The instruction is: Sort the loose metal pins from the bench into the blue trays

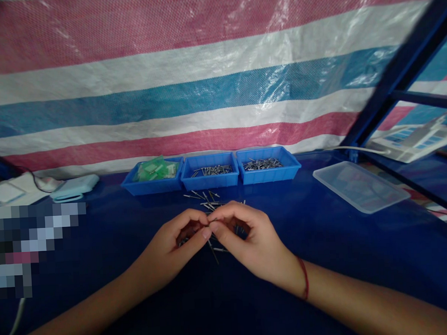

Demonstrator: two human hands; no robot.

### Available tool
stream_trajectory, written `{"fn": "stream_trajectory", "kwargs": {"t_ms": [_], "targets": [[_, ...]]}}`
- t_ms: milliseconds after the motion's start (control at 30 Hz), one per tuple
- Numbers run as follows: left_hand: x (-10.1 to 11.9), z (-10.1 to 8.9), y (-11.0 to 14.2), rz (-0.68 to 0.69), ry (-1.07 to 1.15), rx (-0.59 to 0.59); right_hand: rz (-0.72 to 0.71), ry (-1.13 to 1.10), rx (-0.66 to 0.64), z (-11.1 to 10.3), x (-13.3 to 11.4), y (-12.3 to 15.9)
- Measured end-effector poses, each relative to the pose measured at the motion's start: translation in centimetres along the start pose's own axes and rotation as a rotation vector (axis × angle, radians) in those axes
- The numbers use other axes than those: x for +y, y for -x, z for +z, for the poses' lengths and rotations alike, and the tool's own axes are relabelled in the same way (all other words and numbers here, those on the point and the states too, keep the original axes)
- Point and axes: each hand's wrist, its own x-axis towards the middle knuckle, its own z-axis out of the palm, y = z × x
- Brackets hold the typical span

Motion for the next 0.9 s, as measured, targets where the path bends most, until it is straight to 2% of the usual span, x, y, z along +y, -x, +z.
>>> {"fn": "stream_trajectory", "kwargs": {"t_ms": [400, 900], "targets": [[0.35, -0.09, 0.11, 0.114, -0.039, 0.17, 0.023, -0.005, -0.019, -0.08, 0.26, -0.08], [0.48, -0.19, 0.39, 0.164, -0.052, 0.2, 0.057, 0.048, -0.089, 0.27, 0.34, -0.14]]}}
